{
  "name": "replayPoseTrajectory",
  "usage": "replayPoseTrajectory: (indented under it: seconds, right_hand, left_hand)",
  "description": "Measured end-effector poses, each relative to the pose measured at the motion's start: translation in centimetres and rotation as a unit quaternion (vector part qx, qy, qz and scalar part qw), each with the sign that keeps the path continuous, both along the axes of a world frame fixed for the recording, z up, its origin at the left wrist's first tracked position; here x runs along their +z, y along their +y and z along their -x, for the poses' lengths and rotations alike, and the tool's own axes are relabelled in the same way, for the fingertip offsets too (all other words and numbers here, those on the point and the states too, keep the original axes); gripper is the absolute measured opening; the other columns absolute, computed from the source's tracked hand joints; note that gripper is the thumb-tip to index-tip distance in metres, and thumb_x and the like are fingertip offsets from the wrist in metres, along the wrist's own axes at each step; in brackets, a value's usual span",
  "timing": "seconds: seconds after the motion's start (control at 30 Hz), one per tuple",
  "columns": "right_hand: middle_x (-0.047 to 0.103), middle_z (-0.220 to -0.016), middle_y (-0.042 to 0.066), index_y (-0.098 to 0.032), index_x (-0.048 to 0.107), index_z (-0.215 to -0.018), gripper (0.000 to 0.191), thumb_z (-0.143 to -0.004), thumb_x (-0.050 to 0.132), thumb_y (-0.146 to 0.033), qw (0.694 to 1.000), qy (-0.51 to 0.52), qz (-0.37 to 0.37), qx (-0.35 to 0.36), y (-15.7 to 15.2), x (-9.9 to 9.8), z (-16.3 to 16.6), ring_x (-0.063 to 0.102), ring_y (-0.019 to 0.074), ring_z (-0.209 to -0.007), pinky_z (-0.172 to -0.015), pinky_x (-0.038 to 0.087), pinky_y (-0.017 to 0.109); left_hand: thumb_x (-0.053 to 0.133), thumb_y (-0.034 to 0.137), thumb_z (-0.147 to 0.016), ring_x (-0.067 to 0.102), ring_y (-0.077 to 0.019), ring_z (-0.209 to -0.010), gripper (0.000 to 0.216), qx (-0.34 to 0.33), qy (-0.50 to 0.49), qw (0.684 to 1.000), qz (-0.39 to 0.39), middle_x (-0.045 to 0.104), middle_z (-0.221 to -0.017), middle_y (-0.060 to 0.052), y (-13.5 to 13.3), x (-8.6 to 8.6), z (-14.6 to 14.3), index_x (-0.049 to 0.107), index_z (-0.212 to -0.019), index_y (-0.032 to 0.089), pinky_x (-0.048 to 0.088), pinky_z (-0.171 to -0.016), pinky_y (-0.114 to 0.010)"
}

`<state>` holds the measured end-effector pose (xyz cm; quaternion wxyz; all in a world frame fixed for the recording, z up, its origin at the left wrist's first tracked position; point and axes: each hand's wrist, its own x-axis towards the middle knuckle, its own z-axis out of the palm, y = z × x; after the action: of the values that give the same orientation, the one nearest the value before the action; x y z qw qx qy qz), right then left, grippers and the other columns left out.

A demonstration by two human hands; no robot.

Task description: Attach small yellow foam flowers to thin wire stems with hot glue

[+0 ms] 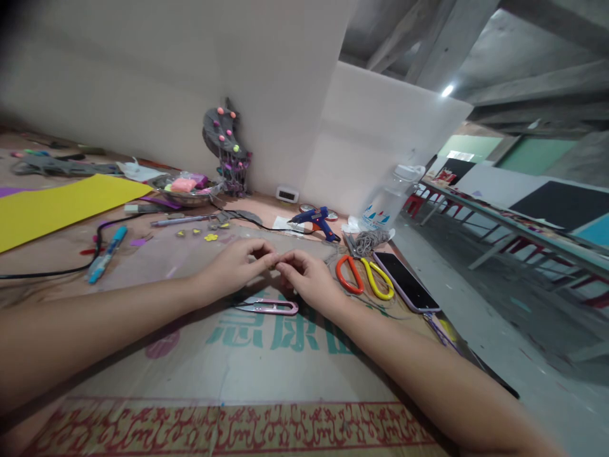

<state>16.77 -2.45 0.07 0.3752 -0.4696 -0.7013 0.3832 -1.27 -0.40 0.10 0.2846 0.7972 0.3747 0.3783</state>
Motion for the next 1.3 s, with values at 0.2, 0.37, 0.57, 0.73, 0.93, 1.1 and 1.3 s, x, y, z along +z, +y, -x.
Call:
replayPoseTrajectory:
  seconds: [0.2, 0.37, 0.57, 0.73, 0.93, 1.1, 1.3]
  right_hand:
    - [0.056, -0.063, -0.004, -0.018, 0.059, -0.086, 0.019, -0.082, 0.059, -0.036, 1.0, 0.006, -0.002, 0.007, 0.06, 0.0, 0.01, 0.052, 0.0094, -0.051, -0.049, 0.046, 0.022]
    - [0.055, -0.062, -0.004, -0.018, 0.057, -0.085, 0.018, -0.083, 0.058, -0.036, 1.0, 0.006, -0.001, 0.013, 0.07, -0.06, -0.04, 0.052, 0.0092, -0.05, -0.048, 0.045, 0.022]
    - [0.057, -0.063, -0.004, -0.019, 0.057, -0.085, 0.016, -0.084, 0.059, -0.034, 1.0, 0.01, -0.004, 0.018, 0.23, -0.35, -0.21, 0.053, 0.0092, -0.051, -0.05, 0.046, 0.022]
    - [0.058, -0.062, -0.004, -0.018, 0.057, -0.085, 0.016, -0.084, 0.059, -0.035, 1.0, 0.004, -0.004, 0.019, 0.28, -0.39, -0.27, 0.053, 0.0094, -0.051, -0.05, 0.046, 0.022]
    - [0.058, -0.063, -0.004, -0.018, 0.057, -0.085, 0.017, -0.083, 0.059, -0.035, 1.0, 0.004, -0.003, 0.017, 0.24, -0.28, -0.13, 0.054, 0.0093, -0.051, -0.05, 0.046, 0.022]
    - [0.057, -0.063, -0.004, -0.018, 0.057, -0.085, 0.019, -0.083, 0.059, -0.037, 1.0, 0.003, -0.003, 0.013, 0.11, -0.14, 0.0, 0.053, 0.0094, -0.051, -0.05, 0.046, 0.022]
    - [0.057, -0.063, -0.004, -0.019, 0.057, -0.084, 0.019, -0.082, 0.06, -0.038, 1.0, 0.003, 0.001, 0.01, 0.09, -0.03, 0.05, 0.053, 0.0093, -0.051, -0.05, 0.046, 0.022]
  left_hand:
    - [0.047, 0.039, -0.09, 0.058, -0.0164, -0.073, 0.03, -0.01, -0.005, 1.0, -0.006, 0.066, -0.079, -0.003, 0.02, -0.08, 0.03, 0.062, -0.082, 0.015, 0.04, -0.063, -0.026]
    - [0.044, 0.039, -0.091, 0.057, -0.017, -0.074, 0.03, -0.016, -0.004, 1.0, -0.005, 0.064, -0.079, -0.003, 0.01, -0.02, 0.11, 0.061, -0.082, 0.015, 0.039, -0.063, -0.027]
    - [0.04, 0.037, -0.093, 0.051, -0.0147, -0.068, 0.032, -0.012, -0.01, 1.0, -0.015, 0.055, -0.069, 0.001, 0.08, -0.18, 0.13, 0.053, -0.072, 0.016, 0.035, -0.06, -0.026]
    - [0.04, 0.035, -0.093, 0.049, -0.0142, -0.065, 0.031, -0.004, 0.002, 1.0, -0.02, 0.051, -0.066, 0.002, 0.25, -0.29, 0.06, 0.05, -0.07, 0.017, 0.032, -0.058, -0.026]
    - [0.04, 0.033, -0.092, 0.049, -0.0145, -0.065, 0.03, 0.006, 0.015, 1.0, -0.021, 0.052, -0.065, 0.002, 0.21, -0.05, 0.01, 0.049, -0.069, 0.017, 0.031, -0.058, -0.027]
    - [0.039, 0.033, -0.093, 0.05, -0.0154, -0.066, 0.03, 0.017, 0.021, 0.999, -0.031, 0.053, -0.066, 0.001, 0.39, -0.27, -0.02, 0.049, -0.069, 0.017, 0.032, -0.058, -0.028]
    - [0.035, 0.033, -0.094, 0.058, -0.0188, -0.078, 0.032, 0.025, 0.013, 0.999, -0.034, 0.065, -0.081, -0.004, 0.6, -0.48, 0.01, 0.059, -0.081, 0.017, 0.041, -0.069, -0.03]
